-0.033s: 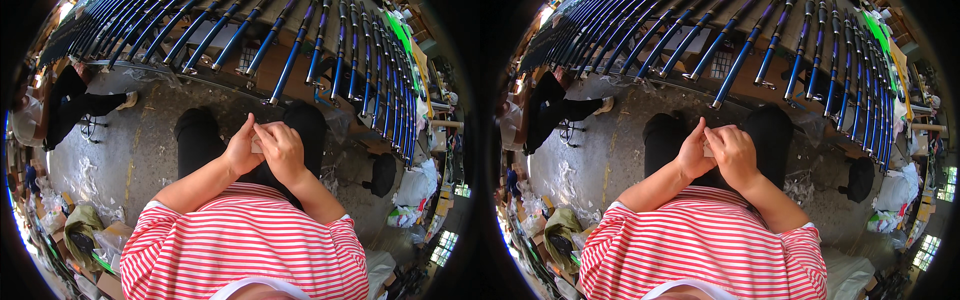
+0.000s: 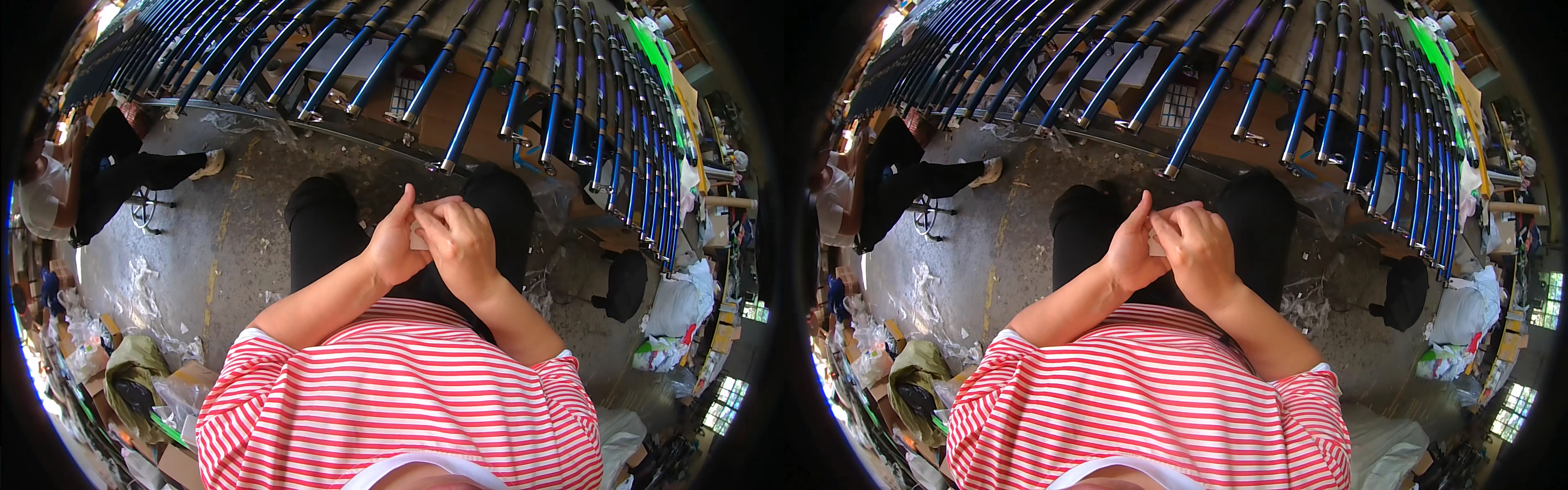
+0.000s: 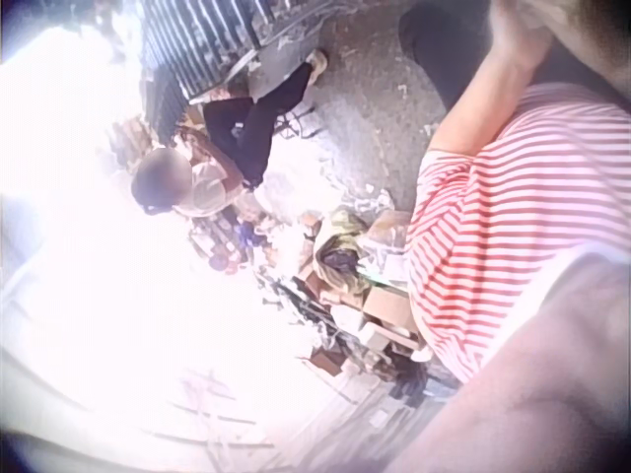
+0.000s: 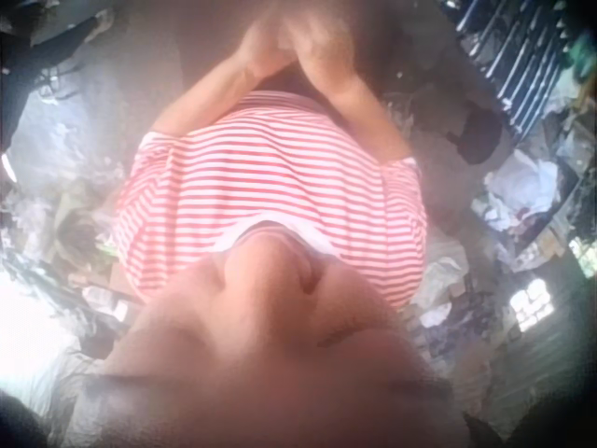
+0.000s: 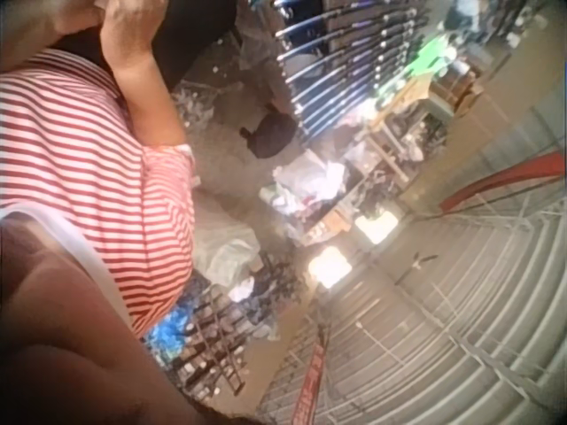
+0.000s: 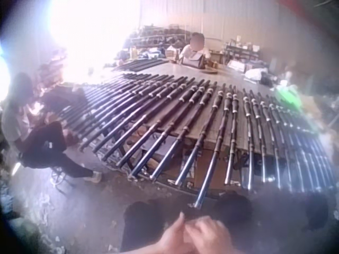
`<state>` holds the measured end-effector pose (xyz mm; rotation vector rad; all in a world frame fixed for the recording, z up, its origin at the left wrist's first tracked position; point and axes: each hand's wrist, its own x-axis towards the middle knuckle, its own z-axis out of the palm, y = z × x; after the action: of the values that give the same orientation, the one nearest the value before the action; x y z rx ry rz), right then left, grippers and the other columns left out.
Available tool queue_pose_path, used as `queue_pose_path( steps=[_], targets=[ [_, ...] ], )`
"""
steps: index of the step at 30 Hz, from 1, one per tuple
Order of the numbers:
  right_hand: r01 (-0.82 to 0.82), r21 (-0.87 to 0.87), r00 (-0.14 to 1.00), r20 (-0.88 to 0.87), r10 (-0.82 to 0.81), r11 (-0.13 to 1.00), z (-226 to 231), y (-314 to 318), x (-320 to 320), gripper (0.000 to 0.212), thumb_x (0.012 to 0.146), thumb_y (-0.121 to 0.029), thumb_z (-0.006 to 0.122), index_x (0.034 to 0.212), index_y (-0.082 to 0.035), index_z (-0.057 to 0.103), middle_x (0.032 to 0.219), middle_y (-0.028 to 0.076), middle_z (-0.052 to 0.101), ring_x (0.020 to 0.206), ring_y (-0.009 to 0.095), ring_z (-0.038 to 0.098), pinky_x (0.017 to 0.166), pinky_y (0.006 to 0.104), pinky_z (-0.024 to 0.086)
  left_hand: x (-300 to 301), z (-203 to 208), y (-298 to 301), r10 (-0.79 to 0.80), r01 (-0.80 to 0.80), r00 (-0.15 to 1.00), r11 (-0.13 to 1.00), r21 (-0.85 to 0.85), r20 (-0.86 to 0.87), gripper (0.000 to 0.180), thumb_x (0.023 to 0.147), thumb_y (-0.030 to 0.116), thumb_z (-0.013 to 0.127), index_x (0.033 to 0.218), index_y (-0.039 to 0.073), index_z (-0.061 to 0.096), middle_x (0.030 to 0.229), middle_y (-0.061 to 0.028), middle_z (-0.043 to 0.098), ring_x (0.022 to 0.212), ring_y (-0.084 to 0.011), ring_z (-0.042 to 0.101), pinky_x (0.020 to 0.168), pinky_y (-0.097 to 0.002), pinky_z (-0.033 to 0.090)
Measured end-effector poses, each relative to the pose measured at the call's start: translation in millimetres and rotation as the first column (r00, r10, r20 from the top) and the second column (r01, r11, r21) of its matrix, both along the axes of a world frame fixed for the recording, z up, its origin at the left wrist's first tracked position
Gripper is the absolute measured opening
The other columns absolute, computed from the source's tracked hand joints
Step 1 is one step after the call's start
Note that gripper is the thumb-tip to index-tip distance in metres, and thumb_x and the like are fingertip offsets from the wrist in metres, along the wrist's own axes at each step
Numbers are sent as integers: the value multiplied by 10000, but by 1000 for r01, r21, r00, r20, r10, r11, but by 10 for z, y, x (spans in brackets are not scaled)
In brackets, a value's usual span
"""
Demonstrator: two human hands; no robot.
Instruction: The person attaches metal guide rings to blue poles. They peel and apply small adhesive strips to the poles by hand and slide the metal rings over them.
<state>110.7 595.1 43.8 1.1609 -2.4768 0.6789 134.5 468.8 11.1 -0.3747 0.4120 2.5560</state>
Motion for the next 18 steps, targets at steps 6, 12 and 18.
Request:
queue_pose_path(
  steps=[6,12,18],
  targets=[
    [19,-56,994,105,-13,998,12,-19,-38,114,681,-48,686,783,-60,638,775,43,541,736,226,554,628,349,433,-10,113,-63,6,-6,1000,996,-90,1,672,952,559,243,1339,43,429,1244,-90,537,1165,-238,497,1019,-422,355],
    [87,-195,960,277,-30,977,-52,-7,-98,90,709,-16,682,778,-17,625,796,87,611,715,269,592,603,341,473,-35,18,-35,34,-22,996,990,-139,83,595,984,487,244,1229,15,509,1135,-112,565,1073,-228,532,914,-389,428],
    [290,-323,782,623,-28,901,-52,57,-91,57,775,12,656,830,13,642,750,86,625,641,193,628,546,304,489,-51,-107,-64,-8,18,999,979,-204,46,501,990,438,302,1025,15,568,890,-103,591,746,-209,556,663,-332,451]
  ],
)
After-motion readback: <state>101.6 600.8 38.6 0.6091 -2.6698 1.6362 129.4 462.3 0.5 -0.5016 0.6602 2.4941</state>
